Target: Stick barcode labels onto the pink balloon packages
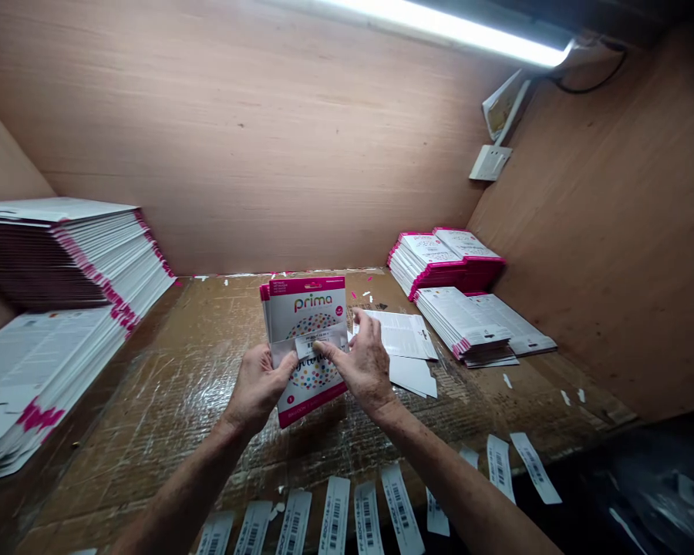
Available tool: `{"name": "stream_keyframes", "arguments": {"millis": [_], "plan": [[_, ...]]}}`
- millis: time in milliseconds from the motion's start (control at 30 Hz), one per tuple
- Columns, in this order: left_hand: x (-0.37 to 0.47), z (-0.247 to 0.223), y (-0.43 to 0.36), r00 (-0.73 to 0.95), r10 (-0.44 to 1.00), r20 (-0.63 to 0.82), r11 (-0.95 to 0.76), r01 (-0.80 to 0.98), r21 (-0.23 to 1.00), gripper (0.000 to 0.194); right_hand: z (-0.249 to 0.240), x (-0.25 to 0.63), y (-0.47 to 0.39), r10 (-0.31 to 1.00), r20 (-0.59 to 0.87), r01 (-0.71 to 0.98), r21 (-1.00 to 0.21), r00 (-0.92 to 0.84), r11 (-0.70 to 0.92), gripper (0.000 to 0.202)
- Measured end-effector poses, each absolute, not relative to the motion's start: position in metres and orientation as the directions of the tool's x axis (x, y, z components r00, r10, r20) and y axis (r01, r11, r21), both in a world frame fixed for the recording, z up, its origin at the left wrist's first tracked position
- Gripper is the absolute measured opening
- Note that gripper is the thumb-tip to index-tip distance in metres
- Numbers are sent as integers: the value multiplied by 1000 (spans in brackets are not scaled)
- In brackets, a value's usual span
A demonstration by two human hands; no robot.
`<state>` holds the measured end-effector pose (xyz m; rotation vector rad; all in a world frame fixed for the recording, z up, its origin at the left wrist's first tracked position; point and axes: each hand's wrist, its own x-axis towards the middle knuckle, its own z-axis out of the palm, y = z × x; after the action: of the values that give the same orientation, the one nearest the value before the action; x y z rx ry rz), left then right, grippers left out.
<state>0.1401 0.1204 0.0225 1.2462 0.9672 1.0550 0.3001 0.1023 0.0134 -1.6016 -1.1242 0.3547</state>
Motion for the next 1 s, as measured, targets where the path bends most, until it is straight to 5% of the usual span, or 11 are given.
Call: {"name": "stream_keyframes", "arguments": {"millis": [67,233,433,667,867,1000], "plan": [[141,23,120,280,960,-3,26,-78,997,39,15,302,104,810,292,436,-899,509,50,88],[140,26,119,347,938,-23,80,-151,985,39,11,308,108,955,3,117,-993,298,-34,65],[140,29,120,410,911,-41,136,-206,969,43,5,322,107,982,49,-160,-984,181,79,59],[150,33,125,448,891,-72,174,-192,966,42,12,328,95,974,102,-71,-990,203,119,55],[171,38,131,429,850,-305,397,-141,907,46,19,346,96,928,93,90,-994,360,65,61],[198,42,129,362,896,-257,341,-193,920,51,18,363,75,933,108,92,-992,345,80,72]]}}
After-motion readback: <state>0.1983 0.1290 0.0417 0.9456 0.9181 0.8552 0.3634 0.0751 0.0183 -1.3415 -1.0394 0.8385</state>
